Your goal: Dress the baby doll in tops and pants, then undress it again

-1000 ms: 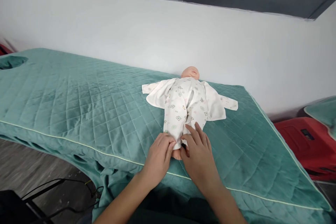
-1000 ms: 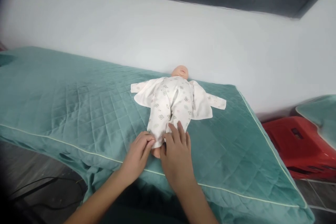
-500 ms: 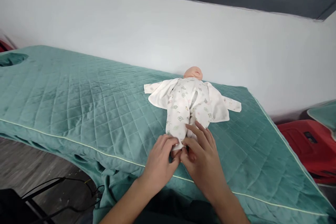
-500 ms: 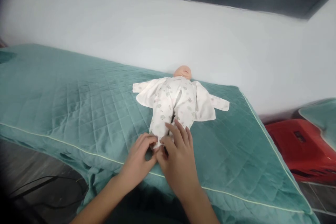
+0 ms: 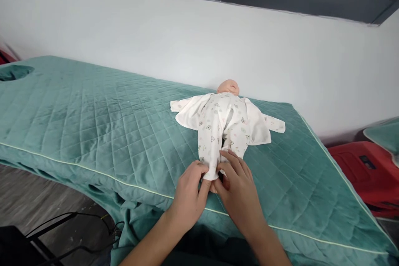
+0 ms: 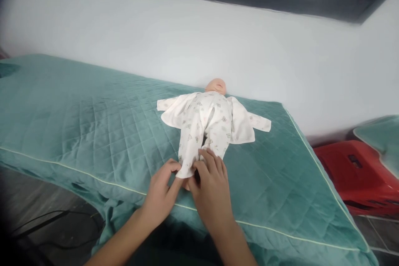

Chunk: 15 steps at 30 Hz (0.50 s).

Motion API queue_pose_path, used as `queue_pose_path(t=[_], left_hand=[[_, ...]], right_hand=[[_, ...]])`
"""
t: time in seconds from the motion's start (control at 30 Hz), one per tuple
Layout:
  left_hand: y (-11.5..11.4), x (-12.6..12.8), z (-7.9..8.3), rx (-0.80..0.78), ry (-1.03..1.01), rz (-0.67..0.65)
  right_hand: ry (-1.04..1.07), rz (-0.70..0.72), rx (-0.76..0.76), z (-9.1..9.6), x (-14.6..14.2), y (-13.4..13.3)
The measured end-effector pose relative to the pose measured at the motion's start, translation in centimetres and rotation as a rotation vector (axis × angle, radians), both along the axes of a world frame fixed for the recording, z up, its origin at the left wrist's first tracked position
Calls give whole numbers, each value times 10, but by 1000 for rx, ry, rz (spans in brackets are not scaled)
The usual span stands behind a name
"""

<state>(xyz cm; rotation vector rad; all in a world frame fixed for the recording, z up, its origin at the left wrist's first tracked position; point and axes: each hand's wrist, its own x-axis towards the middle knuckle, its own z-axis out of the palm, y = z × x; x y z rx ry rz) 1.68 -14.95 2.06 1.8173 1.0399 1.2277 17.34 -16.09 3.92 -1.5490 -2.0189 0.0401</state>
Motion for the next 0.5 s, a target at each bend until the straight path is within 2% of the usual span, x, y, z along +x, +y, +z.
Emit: queue_pose_path(t=[0.1,0.2,0.3,0.4,0.5], left_hand=[[-1,-5,-8,100,99,56],[-2,-15,-27,188,228,132],[-5,-24,-41,201,343,161],[-10,-25,-40,204,435,154],[-16,-20,-26,279,468,106]], right_hand=[[15,13,30,5,1,-2],[-21,84,87,12,4,-10],[-77,128,112,12,6,-18],[-67,115,85,4,9,-22],[-23,108,75,-4,11,-23]])
